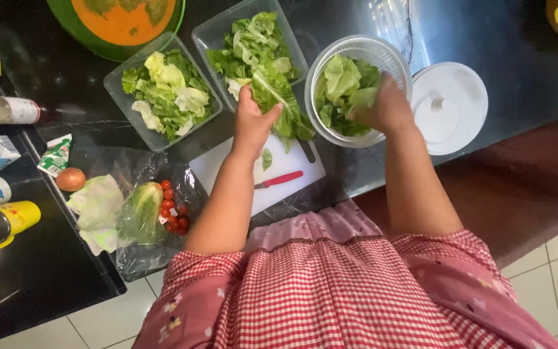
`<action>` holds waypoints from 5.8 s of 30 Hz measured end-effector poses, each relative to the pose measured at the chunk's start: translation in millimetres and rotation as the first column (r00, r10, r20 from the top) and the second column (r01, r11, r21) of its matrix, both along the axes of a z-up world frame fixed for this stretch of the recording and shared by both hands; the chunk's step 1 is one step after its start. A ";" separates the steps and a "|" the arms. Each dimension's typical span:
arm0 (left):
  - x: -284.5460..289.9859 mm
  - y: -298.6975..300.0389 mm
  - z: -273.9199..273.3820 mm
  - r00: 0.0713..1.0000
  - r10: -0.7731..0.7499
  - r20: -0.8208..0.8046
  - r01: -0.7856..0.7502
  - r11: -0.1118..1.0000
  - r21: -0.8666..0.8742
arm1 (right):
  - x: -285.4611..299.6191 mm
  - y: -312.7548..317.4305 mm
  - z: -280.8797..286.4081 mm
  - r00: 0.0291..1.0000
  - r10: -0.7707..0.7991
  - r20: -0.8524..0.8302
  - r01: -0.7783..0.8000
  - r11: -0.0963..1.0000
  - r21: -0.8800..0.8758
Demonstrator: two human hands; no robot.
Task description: The person is cutting lettuce on a cutting board and placing it into plastic containers and a salad spinner.
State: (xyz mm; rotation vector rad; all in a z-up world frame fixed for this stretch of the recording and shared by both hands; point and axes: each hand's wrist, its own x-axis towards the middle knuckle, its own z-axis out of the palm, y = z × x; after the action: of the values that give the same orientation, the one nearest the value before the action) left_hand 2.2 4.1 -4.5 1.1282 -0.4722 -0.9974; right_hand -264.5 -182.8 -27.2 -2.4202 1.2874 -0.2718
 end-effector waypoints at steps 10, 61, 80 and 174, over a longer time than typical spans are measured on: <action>-1.9 5.5 -12.9 0.988 -0.133 -0.082 0.134 0.991 0.006 | 22.2 -10.0 16.3 0.892 0.021 -0.451 0.136 0.940 0.313; -2.1 129.7 -68.0 0.862 -0.127 0.491 -0.072 0.927 0.367 | 9.5 74.0 79.3 0.964 -0.216 0.154 0.035 0.678 0.734; 49.2 159.4 -111.4 0.622 -0.396 0.675 -0.409 0.571 0.712 | 64.0 151.7 25.2 0.821 -0.515 0.247 -0.211 0.128 0.969; 65.2 174.8 -82.8 0.586 -0.063 0.808 -0.358 0.874 0.328 | -28.9 2.7 36.7 0.832 -0.439 0.340 -0.010 0.599 0.800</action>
State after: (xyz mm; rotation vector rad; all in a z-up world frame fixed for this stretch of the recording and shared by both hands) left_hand 67.4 178.9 -87.2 2.0473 -0.8681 -0.3692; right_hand -293.5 -180.0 9.5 -1.3030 1.1201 -0.3087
